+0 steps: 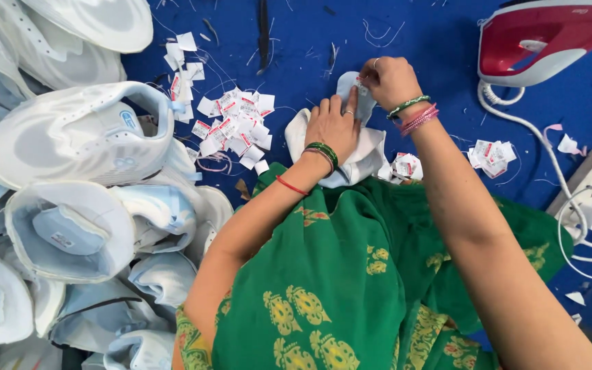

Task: Applying labels to shoe tongue components using a hand iron on a workshop floor.

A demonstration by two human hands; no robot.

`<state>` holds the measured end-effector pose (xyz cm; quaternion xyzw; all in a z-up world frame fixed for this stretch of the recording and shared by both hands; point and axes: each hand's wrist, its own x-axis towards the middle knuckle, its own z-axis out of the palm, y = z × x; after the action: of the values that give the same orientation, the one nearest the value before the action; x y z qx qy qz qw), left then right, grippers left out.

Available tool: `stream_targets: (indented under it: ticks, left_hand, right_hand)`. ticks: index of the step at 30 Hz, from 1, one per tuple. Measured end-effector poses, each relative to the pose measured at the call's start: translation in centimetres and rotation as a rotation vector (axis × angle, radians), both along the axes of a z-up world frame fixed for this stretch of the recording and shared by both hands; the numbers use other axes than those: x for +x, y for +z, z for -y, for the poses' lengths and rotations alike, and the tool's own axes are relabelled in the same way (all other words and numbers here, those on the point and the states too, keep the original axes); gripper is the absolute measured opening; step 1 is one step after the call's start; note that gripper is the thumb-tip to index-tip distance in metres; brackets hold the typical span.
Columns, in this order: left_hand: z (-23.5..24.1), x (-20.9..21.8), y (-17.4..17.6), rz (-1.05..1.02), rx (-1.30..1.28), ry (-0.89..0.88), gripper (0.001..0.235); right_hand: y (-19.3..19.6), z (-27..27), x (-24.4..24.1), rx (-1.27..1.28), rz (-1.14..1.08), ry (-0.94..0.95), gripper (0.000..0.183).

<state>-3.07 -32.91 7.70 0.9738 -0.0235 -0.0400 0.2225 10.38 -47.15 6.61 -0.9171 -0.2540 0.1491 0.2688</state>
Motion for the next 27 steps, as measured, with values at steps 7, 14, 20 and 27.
stream_targets:
  ticks: [7, 14, 20, 27]
  left_hand:
    - [-0.1, 0.5, 0.5, -0.036, 0.046, 0.000, 0.066]
    - [0.0, 0.3, 0.6, -0.021, 0.069, -0.020, 0.064]
    - [0.2, 0.3, 0.8, -0.084, 0.108, -0.003, 0.064]
    - [0.2, 0.1, 0.2, -0.001, 0.110, 0.023, 0.067]
  right_hand:
    - [-2.1, 5.5, -5.3, 0.446, 0.028, -0.588, 0.022]
    - [-1.5, 13.2, -3.9, 0.807, 0.674, -0.783, 0.076]
    - [0.9, 17.3, 2.8, 0.679, 0.346, -0.617, 0.037]
    - [11.3, 4.0, -2.6, -0.146, 0.157, -0.203, 0.060]
